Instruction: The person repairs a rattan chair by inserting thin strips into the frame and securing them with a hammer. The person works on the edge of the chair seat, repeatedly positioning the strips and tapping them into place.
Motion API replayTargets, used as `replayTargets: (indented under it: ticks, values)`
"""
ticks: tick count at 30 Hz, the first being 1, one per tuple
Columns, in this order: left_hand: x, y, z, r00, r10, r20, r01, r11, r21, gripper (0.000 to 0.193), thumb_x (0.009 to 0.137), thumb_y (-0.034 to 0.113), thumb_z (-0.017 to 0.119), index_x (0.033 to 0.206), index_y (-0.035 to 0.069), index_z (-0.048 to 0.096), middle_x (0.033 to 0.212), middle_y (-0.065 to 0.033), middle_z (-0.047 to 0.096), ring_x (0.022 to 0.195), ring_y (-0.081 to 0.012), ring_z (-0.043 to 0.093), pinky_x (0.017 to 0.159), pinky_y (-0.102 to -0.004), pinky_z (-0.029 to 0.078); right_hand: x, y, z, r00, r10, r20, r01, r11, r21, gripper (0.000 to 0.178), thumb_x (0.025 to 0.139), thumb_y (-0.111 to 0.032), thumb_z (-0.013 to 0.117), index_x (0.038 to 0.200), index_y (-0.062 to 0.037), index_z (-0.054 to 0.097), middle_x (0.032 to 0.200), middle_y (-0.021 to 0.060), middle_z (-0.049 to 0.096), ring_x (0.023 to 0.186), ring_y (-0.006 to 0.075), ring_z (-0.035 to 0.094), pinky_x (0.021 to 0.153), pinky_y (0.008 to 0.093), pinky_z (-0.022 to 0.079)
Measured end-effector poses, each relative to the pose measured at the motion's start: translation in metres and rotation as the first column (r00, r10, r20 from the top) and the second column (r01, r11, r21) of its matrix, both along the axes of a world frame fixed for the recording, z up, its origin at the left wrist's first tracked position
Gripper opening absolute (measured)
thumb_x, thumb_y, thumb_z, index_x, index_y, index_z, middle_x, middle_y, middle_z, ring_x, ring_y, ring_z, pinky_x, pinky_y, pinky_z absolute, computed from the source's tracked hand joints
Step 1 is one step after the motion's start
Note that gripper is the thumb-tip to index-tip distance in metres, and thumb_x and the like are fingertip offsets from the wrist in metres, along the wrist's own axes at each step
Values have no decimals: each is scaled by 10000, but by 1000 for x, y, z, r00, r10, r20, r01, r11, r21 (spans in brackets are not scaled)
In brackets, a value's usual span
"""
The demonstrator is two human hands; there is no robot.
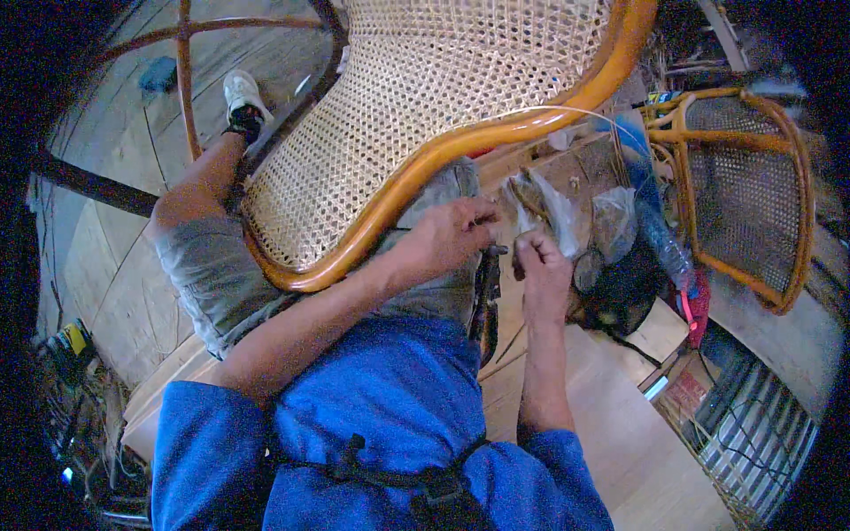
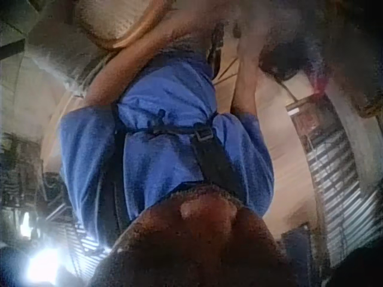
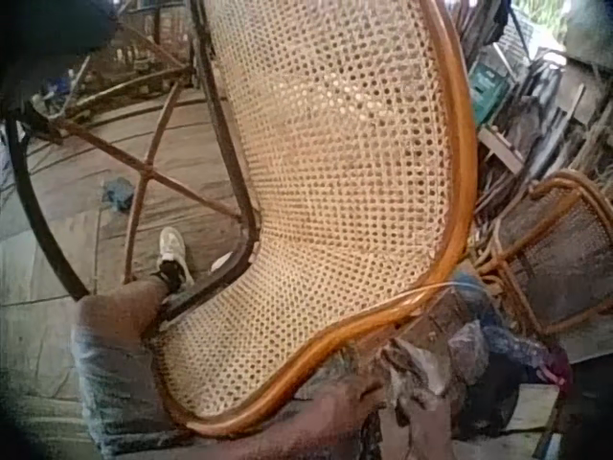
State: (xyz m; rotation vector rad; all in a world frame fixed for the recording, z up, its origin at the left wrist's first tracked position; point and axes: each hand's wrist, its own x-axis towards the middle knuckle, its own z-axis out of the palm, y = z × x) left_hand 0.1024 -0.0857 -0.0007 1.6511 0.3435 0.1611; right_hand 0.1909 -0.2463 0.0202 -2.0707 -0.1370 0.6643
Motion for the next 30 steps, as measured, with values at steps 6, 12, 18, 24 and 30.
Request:
replayTargets:
  ticks: [6, 12, 18, 24, 30]
  values:
    - [-8, 3, -9, 994, -99, 51, 111, 855, -507, 168, 854, 134, 556, 940, 4, 619, 825, -34, 625, 766, -98, 549, 716, -271, 470, -25, 20, 8, 998, 30, -64, -18, 985, 173, 127, 850, -86, 577, 922, 1, 635, 761, -17, 591, 679, 57, 520, 618, 207, 424]
    - [-17, 0, -15, 996, 54, 75, -12, 882, -472, 173, 857, 153, 545, 920, 3, 603, 793, -61, 626, 729, -150, 579, 698, -299, 478, -22, 21, -7, 947, 261, 186, -234, 960, -153, 147, 833, -86, 596, 954, -15, 640, 810, -36, 598, 739, 55, 521, 673, 225, 440]
    - [-22, -2, -12, 998, 60, -30, -60, 998, -14, 145, 839, 139, 532, 900, 14, 573, 828, -215, 608, 803, -366, 606, 706, -419, 483, -16, 33, 17, 983, 185, 3, -185, 982, -45, 137, 824, -74, 600, 944, -21, 638, 807, -26, 596, 727, 65, 516, 673, 214, 430]
    - [-25, -4, -22, 980, 65, 186, -59, 998, -35, 131, 824, 123, 542, 890, 20, 589, 847, -212, 607, 811, -390, 597, 718, -436, 482, -15, 23, -1, 985, 167, 48, -165, 985, -44, 100, 817, -81, 621, 904, -32, 630, 791, -36, 581, 718, 48, 497, 668, 203, 413]
    - [-28, -1, -24, 985, 73, 155, -68, 997, -33, 146, 824, 127, 538, 892, 9, 592, 848, -197, 609, 810, -394, 590, 730, -437, 484, -23, 30, -3, 991, 124, -42, -118, 986, 122, 113, 838, -126, 628, 908, -38, 615, 820, -37, 566, 750, 54, 484, 696, 204, 400]
